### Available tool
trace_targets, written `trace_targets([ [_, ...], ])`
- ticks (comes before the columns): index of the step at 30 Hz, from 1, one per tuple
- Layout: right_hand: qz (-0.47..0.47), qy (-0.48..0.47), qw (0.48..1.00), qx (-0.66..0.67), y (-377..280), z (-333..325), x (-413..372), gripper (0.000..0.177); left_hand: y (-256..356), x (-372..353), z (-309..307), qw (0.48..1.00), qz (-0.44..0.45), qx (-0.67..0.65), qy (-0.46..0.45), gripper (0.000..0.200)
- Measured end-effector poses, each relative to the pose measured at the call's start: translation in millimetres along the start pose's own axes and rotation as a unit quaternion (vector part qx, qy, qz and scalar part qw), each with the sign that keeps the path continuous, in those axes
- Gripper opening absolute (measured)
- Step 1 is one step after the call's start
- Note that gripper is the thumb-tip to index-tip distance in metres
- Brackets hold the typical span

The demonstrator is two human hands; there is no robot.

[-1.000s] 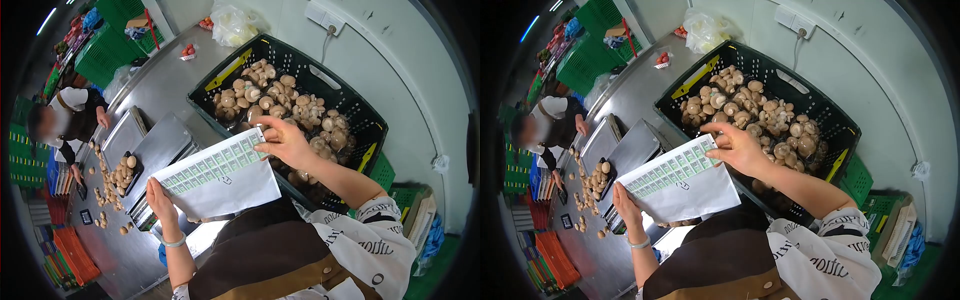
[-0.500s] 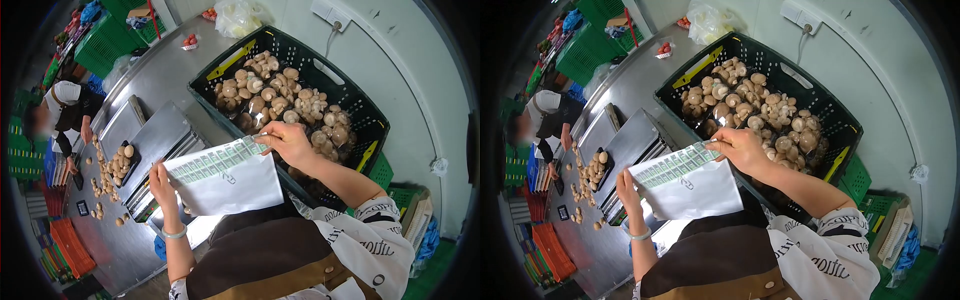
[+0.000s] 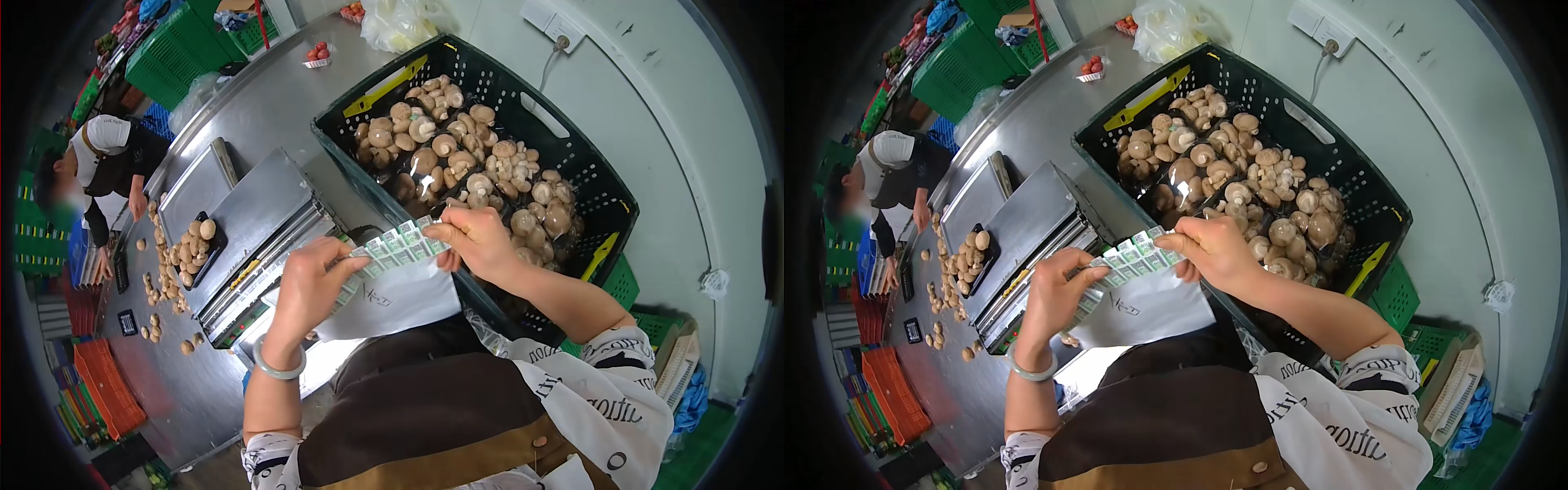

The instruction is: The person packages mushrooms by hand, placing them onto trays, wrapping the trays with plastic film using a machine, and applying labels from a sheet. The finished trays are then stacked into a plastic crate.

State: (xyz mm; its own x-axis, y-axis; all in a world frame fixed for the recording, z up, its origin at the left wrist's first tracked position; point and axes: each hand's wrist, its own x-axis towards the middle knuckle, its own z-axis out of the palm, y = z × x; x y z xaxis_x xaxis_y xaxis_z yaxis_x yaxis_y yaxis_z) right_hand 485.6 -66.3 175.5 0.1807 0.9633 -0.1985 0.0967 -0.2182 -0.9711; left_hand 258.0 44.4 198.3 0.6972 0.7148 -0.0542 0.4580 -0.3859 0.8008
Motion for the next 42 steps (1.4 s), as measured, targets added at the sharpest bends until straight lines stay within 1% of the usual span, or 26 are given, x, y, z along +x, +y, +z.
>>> trace_targets([
  [3,-0.045,-0.051,0.982,-0.177,-12,-14,8,0.028,9,3,-12,0.998,0.001,-0.016,-0.055,0.02],
  [5,-0.266,-0.018,0.912,-0.311,-19,-21,22,0.035,13,6,-15,0.996,0.021,0.006,-0.083,0.019],
  [7,-0.451,-0.007,0.798,-0.4,-39,-16,35,0.039,19,9,-11,0.993,0.047,0.029,-0.108,0.019],
  [11,-0.339,-0.228,0.772,-0.487,-25,2,35,0.028,24,13,-7,0.986,0.07,0.063,-0.135,0.018],
  [12,-0.387,-0.209,0.748,-0.498,-17,4,37,0.02,23,13,-7,0.986,0.067,0.07,-0.138,0.018],
  [13,-0.425,-0.192,0.73,-0.499,-13,5,36,0.019,21,12,-7,0.985,0.061,0.076,-0.141,0.018],
  [16,-0.531,-0.135,0.68,-0.486,-3,10,31,0.011,17,12,-7,0.984,-0.029,0.027,-0.175,0.02],
  [18,-0.518,-0.102,0.741,-0.416,-3,7,35,0.009,15,12,-7,0.981,-0.077,0.004,-0.177,0.022],
  [19,-0.51,-0.086,0.767,-0.379,-3,3,39,0.009,9,11,-7,0.983,-0.078,0.006,-0.164,0.022],
  [20,-0.382,-0.069,0.864,-0.32,-1,-7,50,0.012,1,10,-9,0.985,-0.081,0.008,-0.152,0.022],
  [21,-0.254,-0.039,0.932,-0.257,-2,-25,66,0.015,-7,8,-11,0.986,-0.084,0.01,-0.14,0.022],
  [22,-0.119,-0.006,0.975,-0.186,-4,-48,86,0.018,-11,6,-14,0.987,-0.081,0.006,-0.136,0.022],
  [23,-0.063,0.0,0.982,-0.178,11,-71,106,0.02,-13,3,-15,0.987,-0.085,0.004,-0.137,0.022],
  [24,-0.058,0.015,0.943,-0.328,31,-92,122,0.025,-14,2,-16,0.987,-0.088,0.002,-0.138,0.022],
  [26,-0.062,0.01,0.882,-0.468,72,-108,139,0.028,-11,4,-14,0.986,-0.088,-0.005,-0.143,0.021],
  [29,-0.034,0.051,0.772,-0.633,71,-106,138,0.025,-10,8,-8,0.986,-0.074,0.009,-0.151,0.021],
  [30,-0.036,0.076,0.734,-0.674,55,-107,133,0.023,-12,8,-7,0.987,-0.067,0.015,-0.147,0.02],
  [31,-0.065,0.154,0.746,-0.644,57,-113,133,0.022,-12,8,-8,0.986,-0.077,0.015,-0.145,0.02],
  [32,-0.009,0.056,0.829,-0.557,53,-128,128,0.021,-10,8,-10,0.986,-0.085,0.016,-0.143,0.02],
  [33,0.046,-0.041,0.889,-0.454,36,-138,117,0.02,-10,8,-12,0.986,-0.092,0.017,-0.139,0.019],
  [36,0.081,-0.235,0.923,-0.295,57,-148,85,0.023,-12,10,-11,0.986,-0.085,0.005,-0.145,0.019],
  [37,0.087,-0.253,0.9,-0.345,66,-145,79,0.033,-12,10,-10,0.986,-0.08,0.0,-0.148,0.019],
  [39,0.057,-0.137,0.863,-0.483,79,-135,73,0.037,-10,13,-5,0.986,-0.059,0.004,-0.153,0.02],
  [40,0.0,-0.061,0.848,-0.527,75,-138,65,0.036,-9,14,-3,0.986,-0.049,0.006,-0.157,0.02],
  [41,0.049,-0.015,0.797,-0.601,68,-141,63,0.032,-10,15,-2,0.986,-0.044,0.008,-0.163,0.02],
  [42,0.035,0.001,0.827,-0.562,57,-148,54,0.031,-12,16,-3,0.985,-0.04,0.011,-0.168,0.019],
])
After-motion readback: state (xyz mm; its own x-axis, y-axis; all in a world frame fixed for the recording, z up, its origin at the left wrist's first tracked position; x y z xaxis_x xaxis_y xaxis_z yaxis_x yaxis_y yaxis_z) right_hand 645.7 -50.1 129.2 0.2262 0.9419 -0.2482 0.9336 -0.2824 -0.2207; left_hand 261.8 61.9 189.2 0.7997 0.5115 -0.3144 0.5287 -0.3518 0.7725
